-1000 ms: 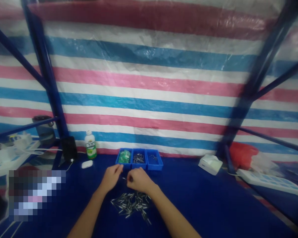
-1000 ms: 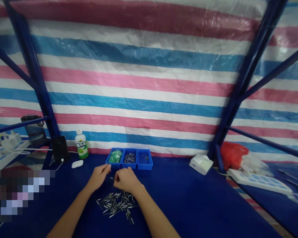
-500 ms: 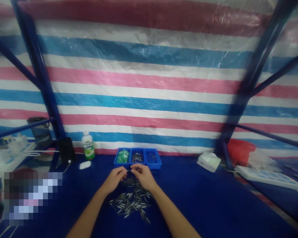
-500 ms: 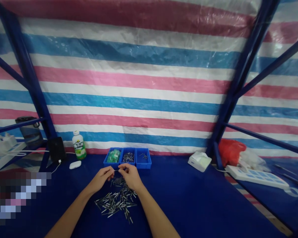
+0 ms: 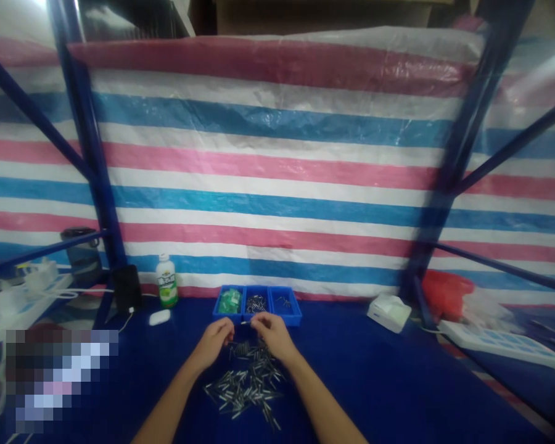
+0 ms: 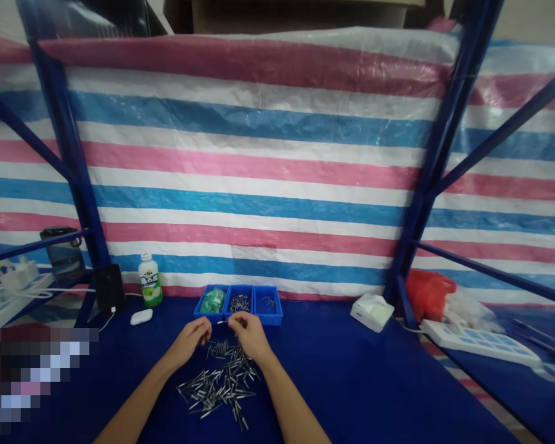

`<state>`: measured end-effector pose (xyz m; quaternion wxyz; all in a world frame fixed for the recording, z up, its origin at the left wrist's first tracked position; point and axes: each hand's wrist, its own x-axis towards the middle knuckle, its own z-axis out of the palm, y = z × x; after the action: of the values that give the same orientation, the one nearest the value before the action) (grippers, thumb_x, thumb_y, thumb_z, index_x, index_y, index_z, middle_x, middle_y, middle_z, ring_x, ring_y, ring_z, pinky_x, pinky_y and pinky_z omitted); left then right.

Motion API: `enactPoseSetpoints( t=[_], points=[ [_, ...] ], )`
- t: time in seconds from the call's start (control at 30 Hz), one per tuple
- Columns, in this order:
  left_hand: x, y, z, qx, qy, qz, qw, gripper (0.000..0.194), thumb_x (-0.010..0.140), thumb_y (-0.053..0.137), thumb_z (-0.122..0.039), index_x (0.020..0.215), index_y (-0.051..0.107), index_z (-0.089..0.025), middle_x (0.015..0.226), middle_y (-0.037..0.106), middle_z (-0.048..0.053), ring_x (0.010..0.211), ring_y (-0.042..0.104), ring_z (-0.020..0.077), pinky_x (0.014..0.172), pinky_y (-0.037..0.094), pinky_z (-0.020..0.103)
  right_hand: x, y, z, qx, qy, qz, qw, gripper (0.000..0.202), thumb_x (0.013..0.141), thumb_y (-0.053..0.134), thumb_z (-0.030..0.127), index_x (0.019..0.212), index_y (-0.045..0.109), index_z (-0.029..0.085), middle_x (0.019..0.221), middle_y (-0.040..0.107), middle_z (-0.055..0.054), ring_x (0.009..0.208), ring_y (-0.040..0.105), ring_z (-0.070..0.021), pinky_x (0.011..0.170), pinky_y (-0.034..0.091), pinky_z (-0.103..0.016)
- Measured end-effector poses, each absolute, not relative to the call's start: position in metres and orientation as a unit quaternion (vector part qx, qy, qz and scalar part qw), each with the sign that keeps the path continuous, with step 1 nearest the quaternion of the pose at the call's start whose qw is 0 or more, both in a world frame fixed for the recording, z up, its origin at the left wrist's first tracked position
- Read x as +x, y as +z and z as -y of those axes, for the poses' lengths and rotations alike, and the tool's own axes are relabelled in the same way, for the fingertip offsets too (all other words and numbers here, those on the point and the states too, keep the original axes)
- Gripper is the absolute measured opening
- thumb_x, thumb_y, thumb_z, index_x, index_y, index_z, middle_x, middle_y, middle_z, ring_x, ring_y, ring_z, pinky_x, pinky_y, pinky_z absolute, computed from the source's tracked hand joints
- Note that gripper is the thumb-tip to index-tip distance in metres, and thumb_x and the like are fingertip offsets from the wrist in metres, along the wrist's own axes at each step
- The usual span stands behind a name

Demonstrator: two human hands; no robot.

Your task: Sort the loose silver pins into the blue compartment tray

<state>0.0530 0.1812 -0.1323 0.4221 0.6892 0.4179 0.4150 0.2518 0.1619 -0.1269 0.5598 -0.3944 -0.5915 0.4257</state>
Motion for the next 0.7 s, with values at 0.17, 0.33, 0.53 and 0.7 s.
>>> enactPoseSetpoints(
  t=[0.17,0.33,0.53,0.7],
  points=[
    [0.044,-0.139,-0.193,0.662,0.455,-0.469,0.368,0.035,0.084,0.049,-0.05,0.069,0.057,-0.019,0.061,0.054,-0.002,0.055,0.046,0.013,0.053,0.033,0.022,0.265,-0.114,-0.156,-0.267,0.576,0.456,0.624,0.029,0.068,0.078,0.038,0.086,0.064,0.02,0.078,0.062,-0.001,0.058,0.049,-0.0112,0.059,0.04,-0.026],
    [0.041,-0.142,-0.199,0.659,0.459,-0.484,0.348,0.035,0.083,0.049,-0.049,0.07,0.06,-0.018,0.06,0.055,-0.002,0.053,0.046,0.0131,0.052,0.033,0.023,0.27,-0.109,-0.153,-0.206,0.654,0.398,0.61,0.026,0.075,0.074,0.039,0.075,0.058,0.019,0.068,0.054,0.001,0.055,0.045,-0.01,0.058,0.04,-0.026],
    [0.04,-0.139,-0.193,0.66,0.454,-0.499,0.33,0.032,0.081,0.05,-0.047,0.071,0.063,-0.019,0.06,0.056,-0.002,0.052,0.048,0.0134,0.053,0.035,0.023,0.27,-0.122,-0.162,-0.334,0.659,0.381,0.556,0.031,0.075,0.071,0.042,0.065,0.055,0.016,0.052,0.046,0.005,0.043,0.039,-0.0073,0.047,0.031,-0.022],
    [0.039,-0.139,-0.195,0.656,0.453,-0.508,0.326,0.032,0.08,0.049,-0.046,0.071,0.063,-0.018,0.06,0.056,-0.002,0.052,0.048,0.0131,0.052,0.035,0.023,0.266,-0.129,-0.165,-0.452,0.568,0.428,0.538,0.039,0.078,0.062,0.051,0.098,0.064,0.017,0.072,0.063,0.0,0.044,0.044,-0.0083,0.045,0.031,-0.022]
  ],
)
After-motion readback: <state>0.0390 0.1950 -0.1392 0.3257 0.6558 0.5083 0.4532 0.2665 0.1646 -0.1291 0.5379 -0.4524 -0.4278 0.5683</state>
